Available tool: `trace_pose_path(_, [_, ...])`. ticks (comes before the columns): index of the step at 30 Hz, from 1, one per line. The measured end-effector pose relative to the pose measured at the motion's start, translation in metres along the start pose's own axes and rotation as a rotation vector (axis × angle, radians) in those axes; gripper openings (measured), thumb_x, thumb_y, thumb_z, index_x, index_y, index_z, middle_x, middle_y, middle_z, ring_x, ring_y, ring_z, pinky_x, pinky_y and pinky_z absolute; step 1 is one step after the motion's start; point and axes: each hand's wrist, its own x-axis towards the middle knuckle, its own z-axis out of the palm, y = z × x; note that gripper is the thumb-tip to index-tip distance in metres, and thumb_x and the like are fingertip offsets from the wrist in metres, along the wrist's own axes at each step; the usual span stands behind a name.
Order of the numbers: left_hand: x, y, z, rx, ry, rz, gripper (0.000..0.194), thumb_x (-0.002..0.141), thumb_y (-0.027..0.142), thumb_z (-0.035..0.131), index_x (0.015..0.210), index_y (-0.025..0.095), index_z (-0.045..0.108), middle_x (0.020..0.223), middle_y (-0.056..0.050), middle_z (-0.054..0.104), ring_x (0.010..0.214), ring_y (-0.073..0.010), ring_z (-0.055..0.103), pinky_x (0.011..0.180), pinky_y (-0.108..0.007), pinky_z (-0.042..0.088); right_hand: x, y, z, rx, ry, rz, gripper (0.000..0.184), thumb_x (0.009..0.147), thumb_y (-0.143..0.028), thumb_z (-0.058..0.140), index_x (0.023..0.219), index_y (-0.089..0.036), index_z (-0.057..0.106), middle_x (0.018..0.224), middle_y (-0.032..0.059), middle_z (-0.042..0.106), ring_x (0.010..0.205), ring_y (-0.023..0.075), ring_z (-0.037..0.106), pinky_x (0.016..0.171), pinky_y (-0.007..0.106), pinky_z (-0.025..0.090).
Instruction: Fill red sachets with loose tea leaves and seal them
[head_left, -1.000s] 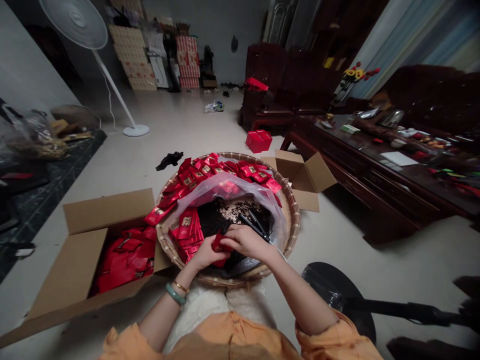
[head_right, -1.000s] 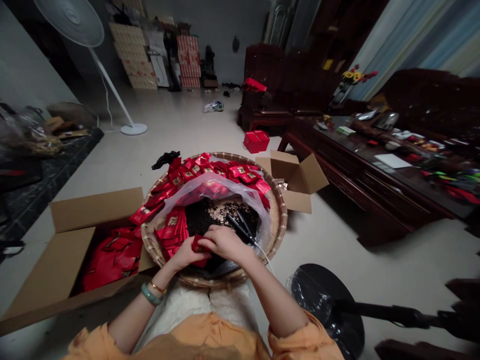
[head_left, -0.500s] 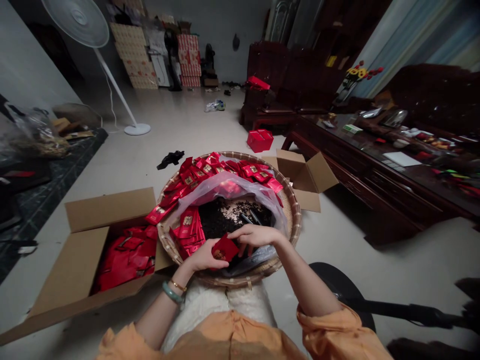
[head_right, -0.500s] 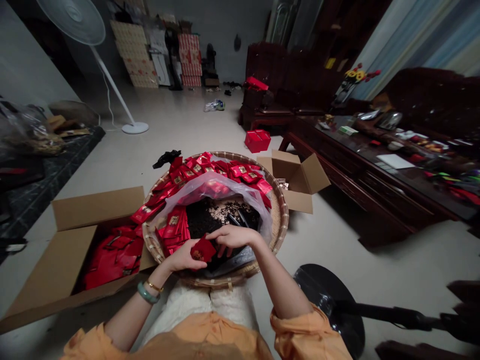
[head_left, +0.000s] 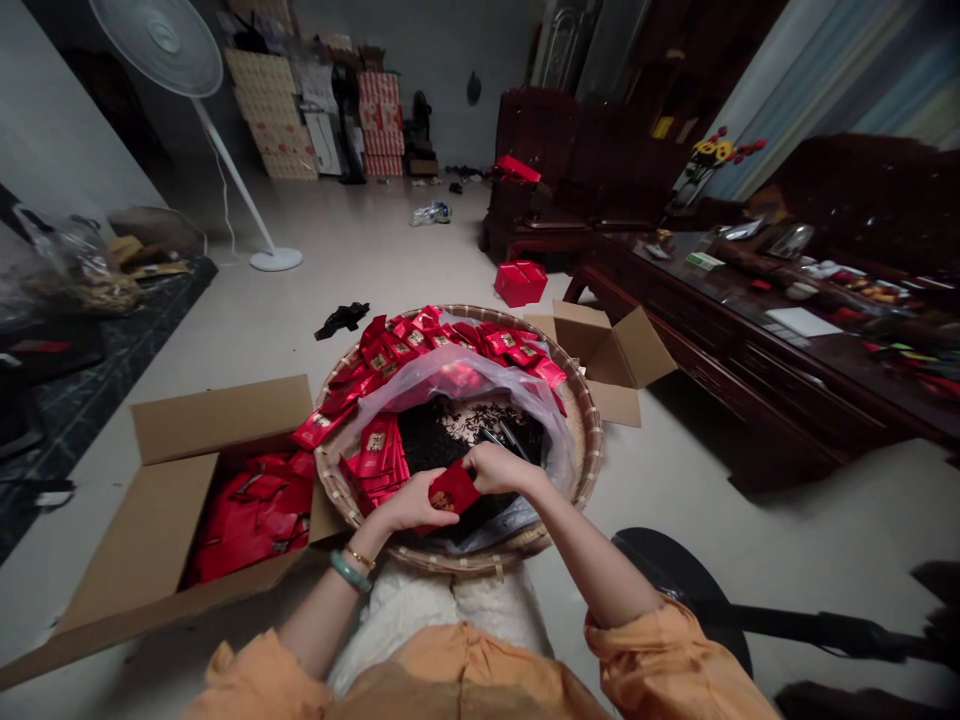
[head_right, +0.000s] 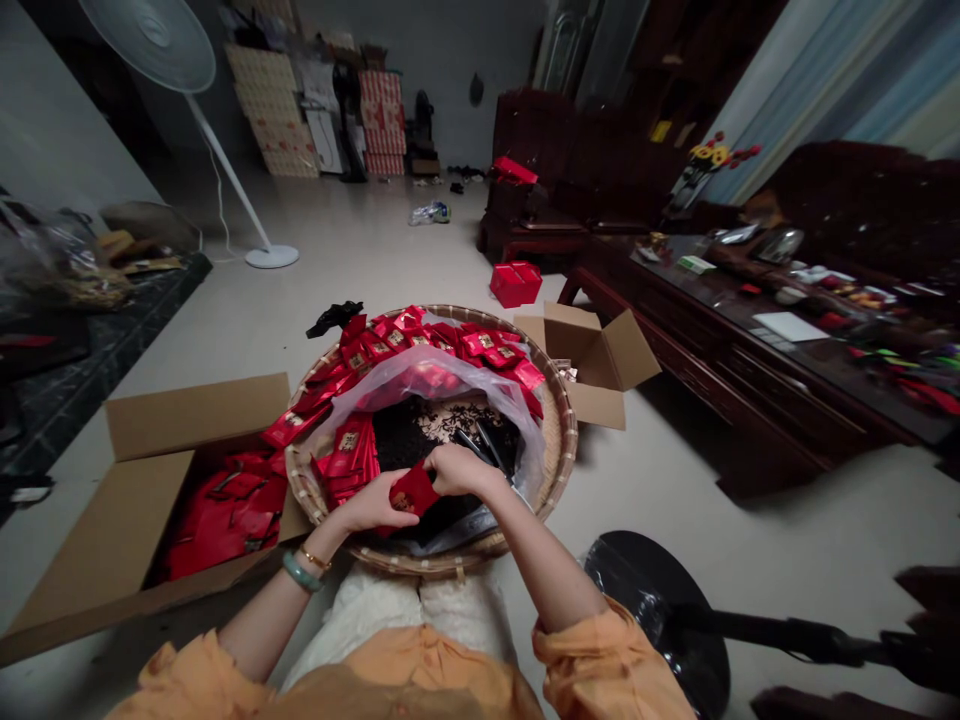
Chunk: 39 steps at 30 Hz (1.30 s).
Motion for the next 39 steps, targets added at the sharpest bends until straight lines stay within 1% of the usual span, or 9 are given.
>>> trace_pose_path(4, [0.003, -0.003, -0.001, 0.094, 0.036, 0.009, 0.047, 0.058, 0.028, 0.073, 0.099, 0.011, 0.059, 0.087, -0.002, 0.064, 0.076, -0.0158, 0.057, 0.071, -0.027, 0.046, 0.004, 0.008, 0.0, 0.087, -0.025, 0.005, 0.022, 0.064, -0.025, 0.069, 0.084, -0.017, 0.074, 0.074, 0.0048, 0.073, 0.067, 0.0174, 0.063, 0.057, 0.02, 0.039])
trace_pose_path(12, [0.004, -0.009, 0.001, 0.219, 0.107, 0.021, 0.045, 0.057, 0.032, 0.073, 0.094, 0.013, 0.059, 0.079, 0.001, 0.062, 0.068, -0.0135, 0.054, 0.063, -0.023, 0.044, 0.003, 0.007, 0.005, 0.065, 0.041, 0.001, 0.017, 0.066, -0.017, 0.065, 0.08, -0.014, 0.074, 0.064, 0.0027, 0.069, 0.061, 0.0135, 0.058, 0.056, 0.019, 0.036])
trace_pose_path(17, [0.003, -0.012, -0.003, 0.156, 0.133, 0.041, 0.049, 0.059, 0.029, 0.072, 0.103, 0.014, 0.057, 0.09, -0.002, 0.065, 0.08, -0.0167, 0.059, 0.074, -0.028, 0.047, -0.006, 0.017, -0.013, 0.13, 0.112, -0.009, 0.013, 0.067, -0.017, 0.063, 0.074, -0.012, 0.073, 0.055, -0.0024, 0.062, 0.053, 0.0086, 0.05, 0.052, 0.017, 0.033])
trace_pose_path(22, [0.001, -0.017, -0.004, 0.111, 0.248, 0.058, 0.048, 0.06, 0.029, 0.073, 0.103, 0.013, 0.056, 0.094, -0.004, 0.066, 0.084, -0.0184, 0.061, 0.078, -0.031, 0.049, -0.018, 0.023, -0.033, 0.153, 0.274, 0.082, 0.013, 0.071, -0.014, 0.06, 0.077, -0.013, 0.071, 0.064, -0.0008, 0.066, 0.059, 0.0099, 0.056, 0.057, 0.018, 0.038])
trace_pose_path(25, [-0.001, -0.022, -0.003, 0.148, 0.373, 0.057, 0.043, 0.06, 0.034, 0.074, 0.094, 0.013, 0.059, 0.085, -0.004, 0.066, 0.077, -0.0177, 0.06, 0.073, -0.031, 0.05, -0.026, 0.011, -0.037, 0.142, 0.412, 0.081, 0.016, 0.075, -0.02, 0.061, 0.088, -0.016, 0.07, 0.081, 0.0029, 0.069, 0.07, 0.0134, 0.06, 0.065, 0.022, 0.043])
trace_pose_path(27, [-0.002, -0.021, -0.002, 0.164, 0.422, 0.099, 0.041, 0.06, 0.035, 0.074, 0.092, 0.013, 0.061, 0.083, -0.004, 0.067, 0.076, -0.0175, 0.061, 0.073, -0.031, 0.05, -0.032, -0.003, -0.036, 0.143, 0.458, -0.014, 0.019, 0.078, -0.024, 0.061, 0.094, -0.018, 0.068, 0.092, 0.0049, 0.068, 0.08, 0.0154, 0.061, 0.073, 0.025, 0.045])
trace_pose_path(32, [-0.006, -0.008, -0.003, 0.177, 0.412, 0.27, 0.031, 0.068, 0.035, 0.07, 0.092, 0.017, 0.066, 0.087, -0.005, 0.068, 0.071, -0.0153, 0.06, 0.066, -0.028, 0.049, -0.046, -0.035, -0.029, 0.091, 0.375, -0.273, 0.018, 0.081, -0.03, 0.062, 0.095, -0.021, 0.068, 0.097, 0.0045, 0.063, 0.091, 0.0155, 0.057, 0.081, 0.027, 0.044])
trace_pose_path(36, [-0.009, -0.002, -0.003, 0.188, 0.417, 0.305, 0.029, 0.07, 0.036, 0.067, 0.094, 0.019, 0.067, 0.087, -0.005, 0.069, 0.064, -0.0132, 0.057, 0.059, -0.025, 0.047, -0.05, -0.045, -0.02, -0.129, 0.331, -0.257, 0.022, 0.085, -0.033, 0.056, 0.102, -0.023, 0.065, 0.096, 0.0047, 0.061, 0.088, 0.0158, 0.054, 0.075, 0.026, 0.043])
trace_pose_path(39, [-0.008, -0.005, -0.001, 0.207, 0.433, 0.243, 0.034, 0.067, 0.038, 0.069, 0.095, 0.018, 0.067, 0.075, -0.002, 0.067, 0.056, -0.0118, 0.053, 0.056, -0.025, 0.045, -0.045, -0.047, -0.012, -0.289, 0.315, -0.197, 0.023, 0.087, -0.035, 0.052, 0.1, -0.022, 0.066, 0.092, 0.0057, 0.061, 0.085, 0.0168, 0.053, 0.071, 0.026, 0.041])
